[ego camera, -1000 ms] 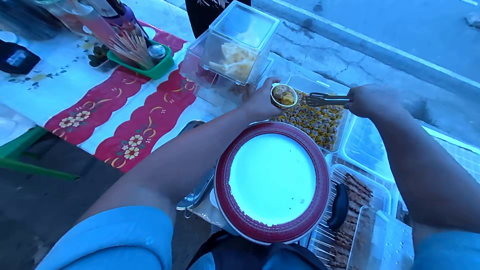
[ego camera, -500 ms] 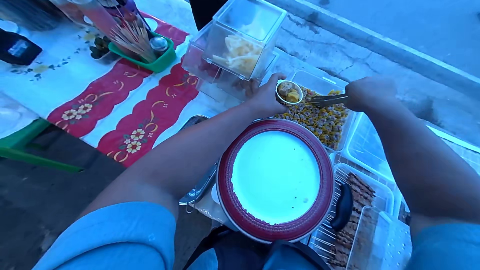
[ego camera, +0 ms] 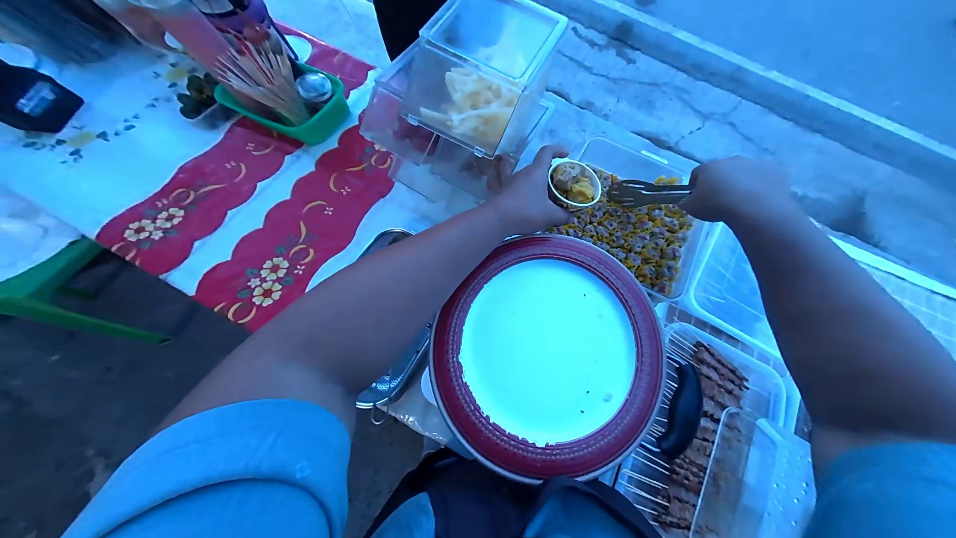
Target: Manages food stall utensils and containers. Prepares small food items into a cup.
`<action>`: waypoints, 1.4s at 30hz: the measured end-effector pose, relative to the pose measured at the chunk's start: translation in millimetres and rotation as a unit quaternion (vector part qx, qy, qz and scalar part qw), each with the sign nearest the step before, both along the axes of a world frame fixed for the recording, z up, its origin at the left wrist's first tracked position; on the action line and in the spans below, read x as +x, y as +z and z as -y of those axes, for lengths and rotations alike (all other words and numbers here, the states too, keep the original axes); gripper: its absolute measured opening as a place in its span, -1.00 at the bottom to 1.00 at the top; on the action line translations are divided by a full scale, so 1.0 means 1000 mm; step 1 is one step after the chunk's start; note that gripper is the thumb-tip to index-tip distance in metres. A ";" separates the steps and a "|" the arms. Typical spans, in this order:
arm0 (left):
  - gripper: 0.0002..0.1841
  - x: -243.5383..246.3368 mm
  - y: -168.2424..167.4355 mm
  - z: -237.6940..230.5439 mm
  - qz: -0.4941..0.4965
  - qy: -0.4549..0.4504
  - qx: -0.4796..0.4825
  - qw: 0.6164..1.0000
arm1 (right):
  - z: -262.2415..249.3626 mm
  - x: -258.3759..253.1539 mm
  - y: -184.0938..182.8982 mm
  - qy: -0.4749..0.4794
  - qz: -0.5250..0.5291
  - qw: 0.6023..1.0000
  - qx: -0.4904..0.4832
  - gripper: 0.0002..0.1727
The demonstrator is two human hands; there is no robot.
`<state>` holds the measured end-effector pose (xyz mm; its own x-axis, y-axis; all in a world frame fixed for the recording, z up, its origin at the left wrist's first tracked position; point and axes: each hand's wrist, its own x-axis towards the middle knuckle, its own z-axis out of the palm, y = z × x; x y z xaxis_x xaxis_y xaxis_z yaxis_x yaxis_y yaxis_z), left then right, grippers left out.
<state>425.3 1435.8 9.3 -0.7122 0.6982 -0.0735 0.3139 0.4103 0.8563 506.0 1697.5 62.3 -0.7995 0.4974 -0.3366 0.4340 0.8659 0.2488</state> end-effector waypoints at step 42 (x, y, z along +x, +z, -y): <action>0.03 0.014 0.025 0.000 -0.060 0.037 0.119 0.990 | 0.058 0.111 0.008 0.195 -0.473 0.857 -0.060 -0.60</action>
<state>439.6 1435.9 34.8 -0.7551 0.6315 0.1760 0.3966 0.2263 0.8896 616.9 1640.0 69.9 -0.8405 0.1382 0.5239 0.0649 0.9856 -0.1559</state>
